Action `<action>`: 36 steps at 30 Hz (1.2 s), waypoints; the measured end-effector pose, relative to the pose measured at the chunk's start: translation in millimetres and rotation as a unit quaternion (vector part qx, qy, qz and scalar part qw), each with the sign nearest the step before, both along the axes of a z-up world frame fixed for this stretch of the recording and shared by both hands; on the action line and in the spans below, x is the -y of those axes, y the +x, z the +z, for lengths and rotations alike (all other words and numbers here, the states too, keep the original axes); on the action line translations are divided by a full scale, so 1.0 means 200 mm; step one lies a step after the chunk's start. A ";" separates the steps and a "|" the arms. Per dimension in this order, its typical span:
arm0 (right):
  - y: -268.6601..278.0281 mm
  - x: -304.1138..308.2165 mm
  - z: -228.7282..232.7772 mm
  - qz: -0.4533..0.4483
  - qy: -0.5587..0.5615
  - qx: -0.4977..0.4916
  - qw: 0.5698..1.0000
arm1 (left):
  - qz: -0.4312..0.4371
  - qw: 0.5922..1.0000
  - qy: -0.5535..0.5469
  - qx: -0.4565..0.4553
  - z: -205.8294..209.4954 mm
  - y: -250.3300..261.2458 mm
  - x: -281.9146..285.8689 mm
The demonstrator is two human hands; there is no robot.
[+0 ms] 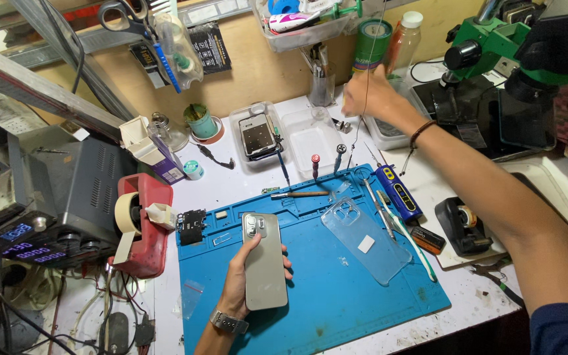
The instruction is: The person removes a clear case from a silver smartphone, then uses a prying tool to separate the back cover. They use a blue electric screwdriver to remove screws from the internal frame. Finally, the person peels off a protective film from a dark grey replacement back cover.
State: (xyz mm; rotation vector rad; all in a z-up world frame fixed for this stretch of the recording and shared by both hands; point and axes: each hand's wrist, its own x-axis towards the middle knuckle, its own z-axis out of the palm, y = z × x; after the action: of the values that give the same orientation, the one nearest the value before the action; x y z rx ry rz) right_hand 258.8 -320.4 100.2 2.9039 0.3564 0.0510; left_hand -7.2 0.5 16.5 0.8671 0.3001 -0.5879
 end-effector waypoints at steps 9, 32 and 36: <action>0.03 0.09 0.06 -0.104 0.174 -0.051 0.978 | 0.057 0.994 0.077 0.048 0.00 0.01 -0.01; 0.13 0.00 -0.02 -0.113 0.199 0.053 0.972 | 0.032 0.996 0.068 0.051 0.01 0.00 -0.03; 0.09 -0.02 -0.05 -0.053 0.093 0.203 0.973 | 0.029 0.996 0.068 0.053 0.01 0.00 -0.03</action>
State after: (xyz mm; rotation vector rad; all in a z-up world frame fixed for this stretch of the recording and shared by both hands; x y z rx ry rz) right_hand 277.7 -316.7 90.6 2.9847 0.1285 0.6828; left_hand -6.2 6.7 18.2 1.0135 0.2705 -0.4695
